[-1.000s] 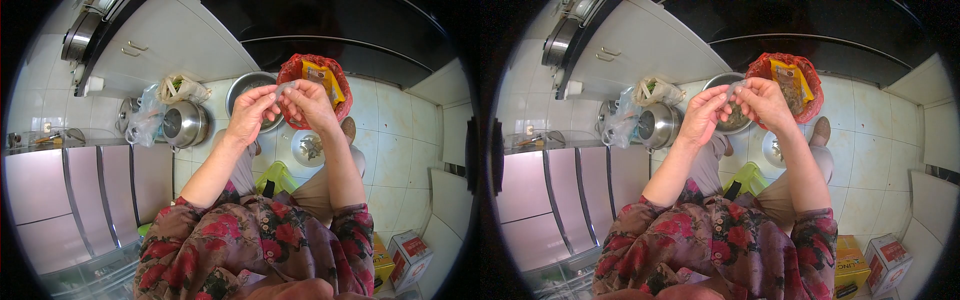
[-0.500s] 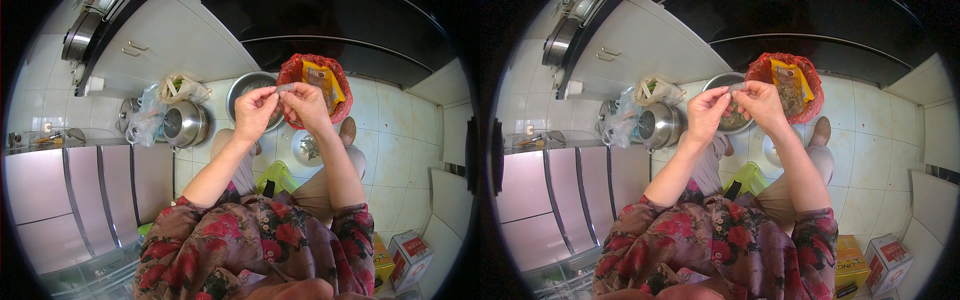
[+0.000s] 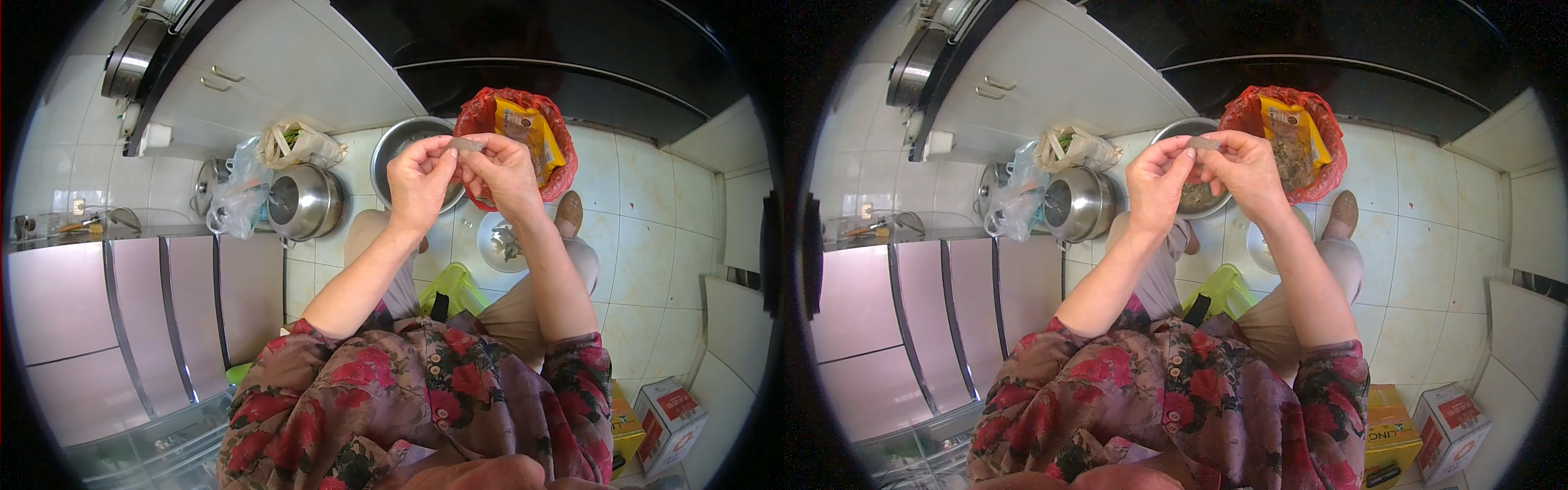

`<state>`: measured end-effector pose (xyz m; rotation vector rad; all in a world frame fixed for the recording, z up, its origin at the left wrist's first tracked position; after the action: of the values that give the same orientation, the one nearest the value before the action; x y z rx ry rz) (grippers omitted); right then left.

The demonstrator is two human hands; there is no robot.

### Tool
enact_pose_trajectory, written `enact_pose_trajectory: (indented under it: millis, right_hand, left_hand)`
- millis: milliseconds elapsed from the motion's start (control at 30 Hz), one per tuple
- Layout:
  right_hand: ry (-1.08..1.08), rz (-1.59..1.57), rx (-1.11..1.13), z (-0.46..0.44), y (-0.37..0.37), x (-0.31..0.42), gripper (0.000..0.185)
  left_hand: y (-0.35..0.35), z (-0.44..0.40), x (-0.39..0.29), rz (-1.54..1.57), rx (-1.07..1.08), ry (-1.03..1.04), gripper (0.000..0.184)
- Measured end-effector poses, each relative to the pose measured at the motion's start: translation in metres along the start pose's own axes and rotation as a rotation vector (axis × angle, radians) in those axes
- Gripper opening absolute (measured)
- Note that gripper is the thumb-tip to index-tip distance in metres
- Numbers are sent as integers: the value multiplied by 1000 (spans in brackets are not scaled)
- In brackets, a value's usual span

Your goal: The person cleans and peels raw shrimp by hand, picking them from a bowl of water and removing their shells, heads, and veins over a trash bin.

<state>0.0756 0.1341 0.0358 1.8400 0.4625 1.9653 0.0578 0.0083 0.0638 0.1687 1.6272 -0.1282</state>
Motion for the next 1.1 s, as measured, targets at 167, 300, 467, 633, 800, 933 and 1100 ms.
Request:
enact_pose_trajectory:
  millis: [167,300,467,633,800,933,1100]
  right_hand:
    - [3,49,-4,0,0,-1,13]
    - [-10,59,-24,0,-3,1,10]
    - [-17,59,-24,1,-6,0,9]
    - [-5,72,-58,2,-7,2,8]
    - [-9,10,-51,2,-8,3,11]
    - [-16,-36,-43,1,-8,3,12]
    - [14,26,-29,0,-9,1,17]
  left_hand:
    - [2,0,5,64,16,-37,22]
    - [3,0,5,-6,31,-9,19]
    - [2,1,7,-124,43,15,21]
    - [6,4,0,-300,46,72,21]
    - [10,5,-7,-48,-16,11,18]
    - [1,-1,11,112,-31,-153,17]
    - [-2,1,21,217,10,-284,16]
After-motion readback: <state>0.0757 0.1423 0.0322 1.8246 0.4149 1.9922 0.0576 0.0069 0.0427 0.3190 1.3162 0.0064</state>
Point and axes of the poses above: each hand's wrist, its own z-axis away from the middle knuckle, its own y-axis out of the palm, x = y × z, the point moved 8 cm from there along -z, towards the middle knuckle
